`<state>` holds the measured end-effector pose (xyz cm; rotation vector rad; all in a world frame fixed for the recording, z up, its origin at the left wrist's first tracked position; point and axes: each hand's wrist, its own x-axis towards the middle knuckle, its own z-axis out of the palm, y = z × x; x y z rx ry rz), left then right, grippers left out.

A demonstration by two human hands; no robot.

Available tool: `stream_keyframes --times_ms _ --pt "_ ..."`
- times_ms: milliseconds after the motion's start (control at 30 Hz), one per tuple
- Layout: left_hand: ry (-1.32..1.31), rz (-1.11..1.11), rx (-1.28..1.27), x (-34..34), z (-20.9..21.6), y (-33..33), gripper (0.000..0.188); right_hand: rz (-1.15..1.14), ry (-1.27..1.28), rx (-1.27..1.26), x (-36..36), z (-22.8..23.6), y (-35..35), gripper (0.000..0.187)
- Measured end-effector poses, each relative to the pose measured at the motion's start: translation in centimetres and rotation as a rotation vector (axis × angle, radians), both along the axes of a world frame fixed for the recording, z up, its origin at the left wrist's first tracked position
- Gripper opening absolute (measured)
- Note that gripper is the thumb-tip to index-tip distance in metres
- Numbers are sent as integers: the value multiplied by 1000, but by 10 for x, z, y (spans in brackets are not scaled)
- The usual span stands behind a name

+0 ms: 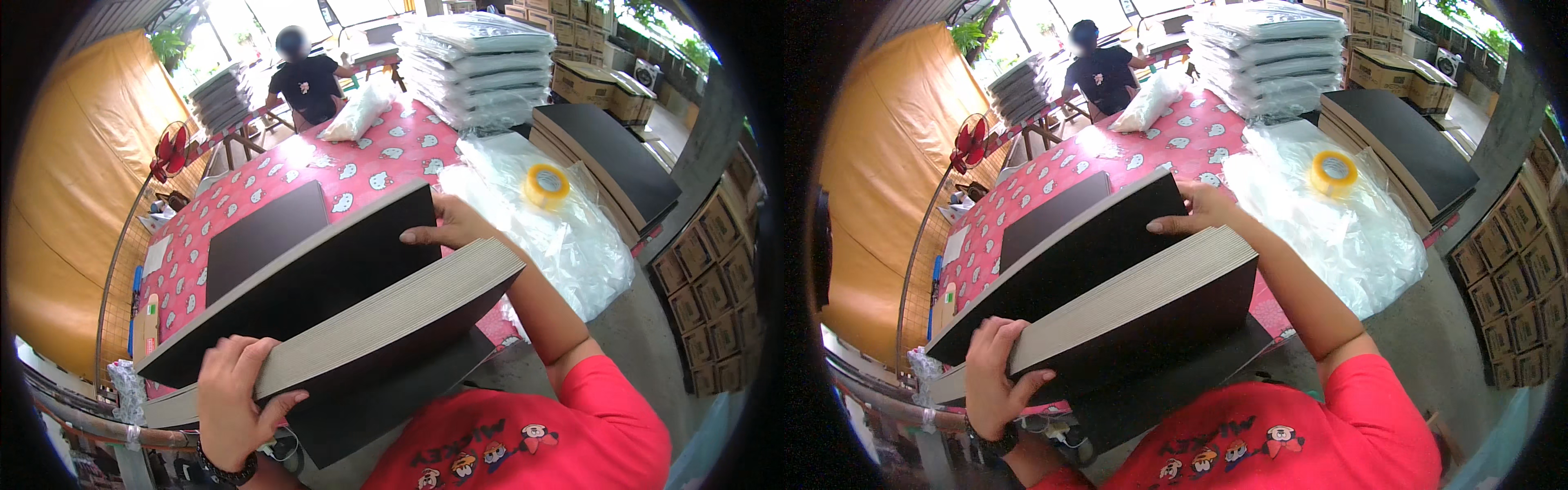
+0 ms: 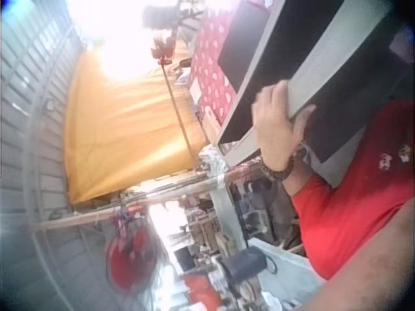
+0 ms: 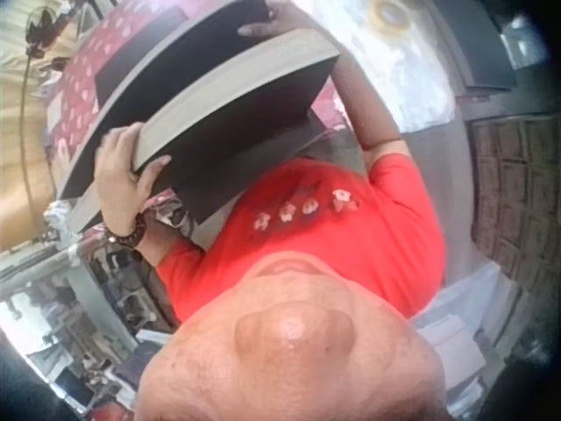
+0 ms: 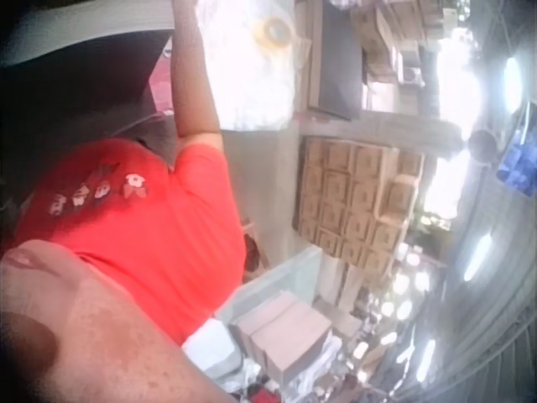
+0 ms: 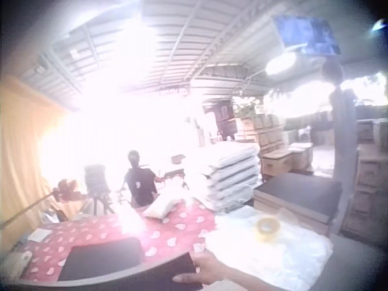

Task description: The person picks up several black panels from a stack, places them onto a pink table one by one, and then gathers them into a stack by hand.

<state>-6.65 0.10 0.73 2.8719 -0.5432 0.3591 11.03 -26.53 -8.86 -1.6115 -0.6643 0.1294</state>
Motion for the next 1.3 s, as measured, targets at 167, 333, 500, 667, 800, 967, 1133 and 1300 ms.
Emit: stream_keyframes --times_ms 167,333,500,667,800,967,1133,1300 --pt "22 46 -25 -4 -3 -3 52 -162 78 315 19 -49 22 45" --pt "34 33 10 -9 -7 -7 58 -582 -53 194 56 -30 -53 61" --pt "25 29 12 -21 -8 0 52 -868 -15 213 30 20 -147 53" --pt "-32 20 15 -9 -9 -7 51 -1072 86 273 33 -19 -296 48" --pt "-28 69 -27 -11 -10 -4 51 -1189 52 100 59 -102 -369 48" --pt "-205 169 61 -16 -6 -8 60 -1392 186 -607 61 -180 -418 68" --pt "-788 426 296 -28 -55 12 90 -300 -280 -178 -16 -61 -167 104" --pt "-988 688 -982 -59 -145 144 88 -4 283 -120 -49 -132 -52 99"
